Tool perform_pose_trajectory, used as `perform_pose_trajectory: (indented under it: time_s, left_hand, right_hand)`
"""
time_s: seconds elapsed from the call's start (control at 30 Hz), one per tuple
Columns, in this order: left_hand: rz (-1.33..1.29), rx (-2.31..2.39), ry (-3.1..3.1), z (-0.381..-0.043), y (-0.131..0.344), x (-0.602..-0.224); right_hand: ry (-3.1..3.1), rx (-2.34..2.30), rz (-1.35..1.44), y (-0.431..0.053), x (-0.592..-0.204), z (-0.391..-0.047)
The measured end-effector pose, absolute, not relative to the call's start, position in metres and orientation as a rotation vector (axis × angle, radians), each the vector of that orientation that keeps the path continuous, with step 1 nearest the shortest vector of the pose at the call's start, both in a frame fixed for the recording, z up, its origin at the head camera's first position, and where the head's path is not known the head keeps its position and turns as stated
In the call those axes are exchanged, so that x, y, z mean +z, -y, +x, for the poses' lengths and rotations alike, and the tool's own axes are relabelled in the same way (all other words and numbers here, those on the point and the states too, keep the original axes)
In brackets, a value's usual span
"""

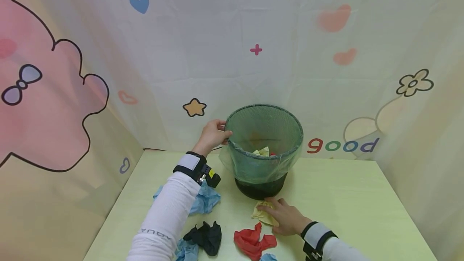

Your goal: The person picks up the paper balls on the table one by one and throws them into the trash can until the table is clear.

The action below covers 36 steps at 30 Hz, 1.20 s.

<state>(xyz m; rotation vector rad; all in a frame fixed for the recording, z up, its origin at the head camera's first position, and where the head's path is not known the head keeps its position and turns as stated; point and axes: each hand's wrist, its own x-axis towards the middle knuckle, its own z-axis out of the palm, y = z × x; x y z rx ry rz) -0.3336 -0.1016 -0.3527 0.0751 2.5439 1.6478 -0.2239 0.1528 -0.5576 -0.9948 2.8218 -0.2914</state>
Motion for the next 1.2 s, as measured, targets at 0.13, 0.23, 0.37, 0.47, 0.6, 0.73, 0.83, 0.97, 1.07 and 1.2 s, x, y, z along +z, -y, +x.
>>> perform_pose_trajectory:
  time_s: [0.13,0.23,0.37,0.47,0.6,0.73,0.83,0.97,1.07,1.2]
  left_hand:
    - [0.070,1.646,-2.542,-0.333,0.101,-0.352]
    - [0.069,1.650,-2.536,-0.333,0.101,-0.352]
    - [0.070,1.657,-2.527,-0.333,0.101,-0.353]
    - [0.072,1.656,-2.528,-0.333,0.101,-0.353]
    - [0.068,1.663,-2.520,-0.333,0.102,-0.353]
    - [0.062,1.667,-2.518,-0.334,0.102,-0.353]
    - [0.061,1.665,-2.522,-0.334,0.103,-0.353]
    - [0.059,1.663,-2.526,-0.333,0.103,-0.353]
    - [0.061,1.659,-2.531,-0.333,0.102,-0.353]
    - [0.064,1.653,-2.535,-0.333,0.102,-0.352]
  right_hand:
    - [-2.830,-0.312,-0.973,-0.153,-0.561,-0.226]
    - [-2.841,-0.320,-0.952,-0.153,-0.562,-0.227]
    - [-2.847,-0.342,-0.931,-0.153,-0.562,-0.228]
    - [-2.864,-0.363,-0.949,-0.154,-0.562,-0.229]
    - [-2.907,-0.359,-0.981,-0.155,-0.563,-0.229]
    - [-2.917,-0.357,-0.966,-0.155,-0.563,-0.228]
    - [-2.921,-0.371,-0.961,-0.154,-0.564,-0.228]
    - [-2.942,-0.391,-0.997,-0.154,-0.566,-0.229]
    - [-2.948,-0.399,-1.023,-0.155,-0.569,-0.231]
    - [-2.938,-0.396,-1.033,-0.155,-0.568,-0.232]
